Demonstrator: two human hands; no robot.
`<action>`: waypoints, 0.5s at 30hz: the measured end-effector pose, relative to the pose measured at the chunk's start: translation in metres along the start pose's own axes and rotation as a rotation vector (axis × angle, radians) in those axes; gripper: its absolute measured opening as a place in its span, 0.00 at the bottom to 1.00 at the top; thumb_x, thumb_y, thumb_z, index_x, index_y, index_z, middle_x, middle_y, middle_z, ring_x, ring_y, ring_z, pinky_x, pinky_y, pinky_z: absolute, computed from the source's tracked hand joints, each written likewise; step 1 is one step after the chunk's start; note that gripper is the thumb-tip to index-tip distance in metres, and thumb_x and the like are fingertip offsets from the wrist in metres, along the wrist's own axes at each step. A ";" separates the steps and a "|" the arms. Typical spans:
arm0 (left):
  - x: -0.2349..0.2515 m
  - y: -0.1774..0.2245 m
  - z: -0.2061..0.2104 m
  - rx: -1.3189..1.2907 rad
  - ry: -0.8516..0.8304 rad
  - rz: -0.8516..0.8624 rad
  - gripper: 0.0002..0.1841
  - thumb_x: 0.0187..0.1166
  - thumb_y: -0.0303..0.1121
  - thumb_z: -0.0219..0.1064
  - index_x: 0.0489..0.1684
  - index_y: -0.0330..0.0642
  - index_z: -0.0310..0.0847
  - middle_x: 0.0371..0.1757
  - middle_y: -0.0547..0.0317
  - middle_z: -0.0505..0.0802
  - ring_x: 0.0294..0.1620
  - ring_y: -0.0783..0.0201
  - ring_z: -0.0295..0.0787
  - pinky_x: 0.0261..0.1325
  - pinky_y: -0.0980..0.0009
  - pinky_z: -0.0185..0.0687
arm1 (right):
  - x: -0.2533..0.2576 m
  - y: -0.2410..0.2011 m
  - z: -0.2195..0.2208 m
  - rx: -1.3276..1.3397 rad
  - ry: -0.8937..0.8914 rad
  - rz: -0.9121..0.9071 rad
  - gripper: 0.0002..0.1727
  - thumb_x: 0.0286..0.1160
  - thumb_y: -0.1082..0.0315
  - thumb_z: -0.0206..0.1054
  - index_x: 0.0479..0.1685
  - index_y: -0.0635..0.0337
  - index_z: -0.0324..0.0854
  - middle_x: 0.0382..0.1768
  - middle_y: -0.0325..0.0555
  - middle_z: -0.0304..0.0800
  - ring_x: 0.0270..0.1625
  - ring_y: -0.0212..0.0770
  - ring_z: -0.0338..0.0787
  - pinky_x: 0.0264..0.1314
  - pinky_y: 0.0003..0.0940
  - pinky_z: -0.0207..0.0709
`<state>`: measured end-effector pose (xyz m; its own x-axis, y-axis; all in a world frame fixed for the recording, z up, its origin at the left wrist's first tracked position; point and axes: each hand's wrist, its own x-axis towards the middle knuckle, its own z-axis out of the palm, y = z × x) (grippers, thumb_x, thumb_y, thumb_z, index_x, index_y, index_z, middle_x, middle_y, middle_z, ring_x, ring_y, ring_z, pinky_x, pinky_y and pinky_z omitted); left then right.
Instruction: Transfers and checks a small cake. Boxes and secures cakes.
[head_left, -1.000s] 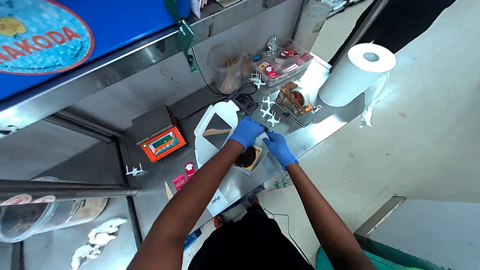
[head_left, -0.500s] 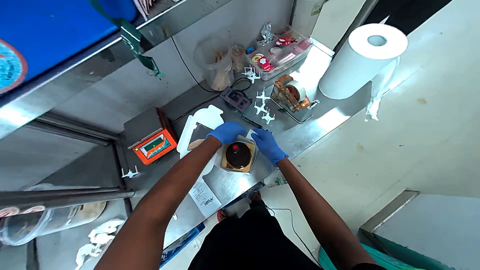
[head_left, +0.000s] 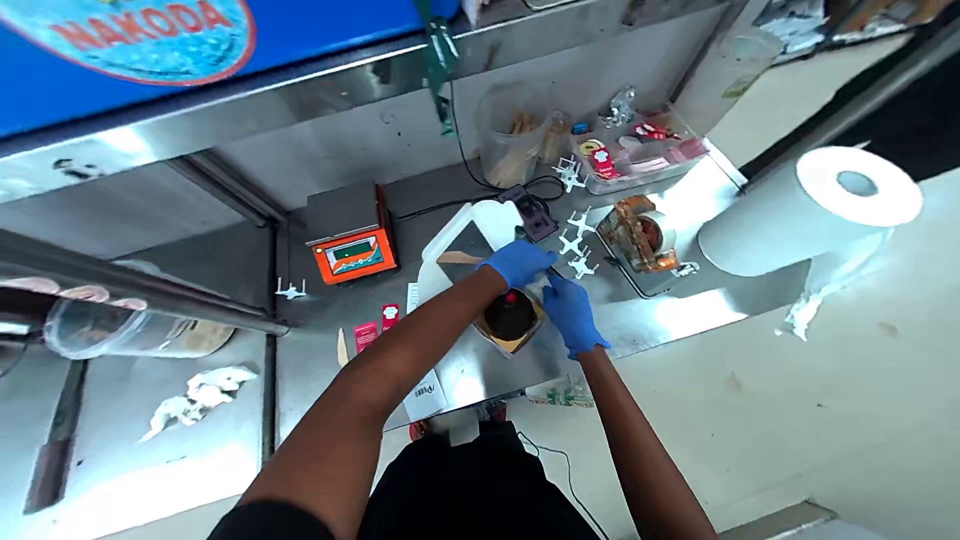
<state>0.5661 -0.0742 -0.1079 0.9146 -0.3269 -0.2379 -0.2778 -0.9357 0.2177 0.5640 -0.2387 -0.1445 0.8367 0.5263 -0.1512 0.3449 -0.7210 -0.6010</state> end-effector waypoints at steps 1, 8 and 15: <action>-0.008 0.006 -0.014 0.013 0.091 0.041 0.28 0.74 0.32 0.77 0.75 0.41 0.78 0.63 0.43 0.90 0.68 0.42 0.85 0.73 0.43 0.76 | -0.010 0.000 0.001 0.033 0.020 0.024 0.14 0.85 0.67 0.58 0.45 0.68 0.87 0.39 0.64 0.90 0.48 0.64 0.91 0.53 0.66 0.80; -0.166 0.002 -0.080 -0.216 0.896 -0.445 0.33 0.75 0.46 0.74 0.82 0.49 0.74 0.86 0.51 0.74 0.89 0.50 0.64 0.88 0.48 0.61 | -0.056 0.017 -0.020 0.434 -0.160 0.234 0.27 0.89 0.47 0.57 0.61 0.64 0.85 0.51 0.58 0.92 0.52 0.53 0.93 0.60 0.58 0.85; -0.130 -0.063 -0.012 -1.264 0.592 -0.578 0.34 0.83 0.34 0.66 0.90 0.40 0.58 0.81 0.39 0.76 0.78 0.49 0.77 0.76 0.50 0.76 | 0.039 -0.003 -0.081 0.493 0.091 0.059 0.46 0.72 0.52 0.74 0.90 0.58 0.59 0.80 0.61 0.72 0.78 0.54 0.78 0.75 0.55 0.75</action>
<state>0.4685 0.0288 -0.0790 0.8751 0.4230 -0.2352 0.2969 -0.0854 0.9511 0.6301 -0.2522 -0.0848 0.8899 0.4339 -0.1404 0.0721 -0.4379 -0.8961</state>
